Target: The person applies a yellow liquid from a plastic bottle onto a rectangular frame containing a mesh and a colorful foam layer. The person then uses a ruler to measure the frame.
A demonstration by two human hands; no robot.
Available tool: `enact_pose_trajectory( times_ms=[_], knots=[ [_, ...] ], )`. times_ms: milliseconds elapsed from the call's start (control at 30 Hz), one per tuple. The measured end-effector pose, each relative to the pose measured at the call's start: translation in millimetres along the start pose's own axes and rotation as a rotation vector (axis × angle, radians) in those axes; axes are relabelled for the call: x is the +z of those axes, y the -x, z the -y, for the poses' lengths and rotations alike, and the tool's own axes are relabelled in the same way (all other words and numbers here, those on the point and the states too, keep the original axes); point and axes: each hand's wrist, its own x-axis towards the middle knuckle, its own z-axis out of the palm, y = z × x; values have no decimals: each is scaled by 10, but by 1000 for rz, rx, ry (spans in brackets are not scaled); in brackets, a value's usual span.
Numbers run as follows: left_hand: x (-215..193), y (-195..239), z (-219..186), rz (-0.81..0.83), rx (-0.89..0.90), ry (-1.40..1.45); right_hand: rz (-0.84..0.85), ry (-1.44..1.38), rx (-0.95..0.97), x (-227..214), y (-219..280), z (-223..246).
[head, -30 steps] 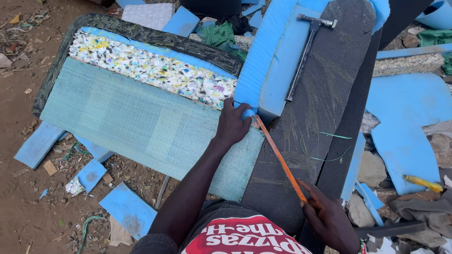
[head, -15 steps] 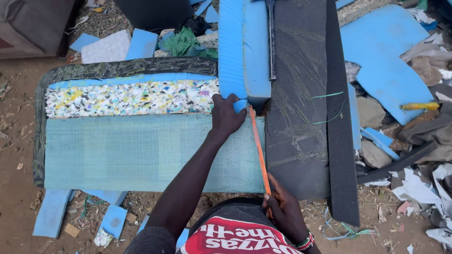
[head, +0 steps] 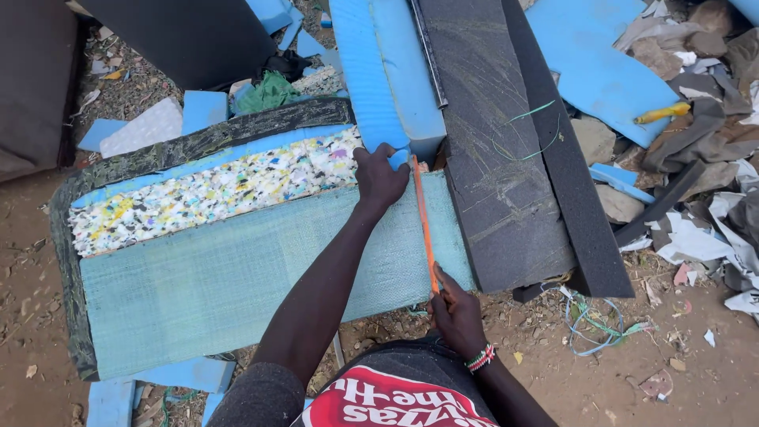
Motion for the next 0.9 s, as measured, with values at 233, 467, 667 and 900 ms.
enact_pose_trajectory(
  times_ms=[233,467,667,900],
  knots=[
    [-266,94,-74,29,91,164,-79,-157,-103,375,44,10],
    [-323,60,31,97,114,218,-100,-197,-116,523,0,-35],
    [-432,-16,34,170,88,274,-127,-111,-105,546,3,-150],
    [-574,-37,13,252,15,421,-149,-90,-111,532,214,-161]
  ],
)
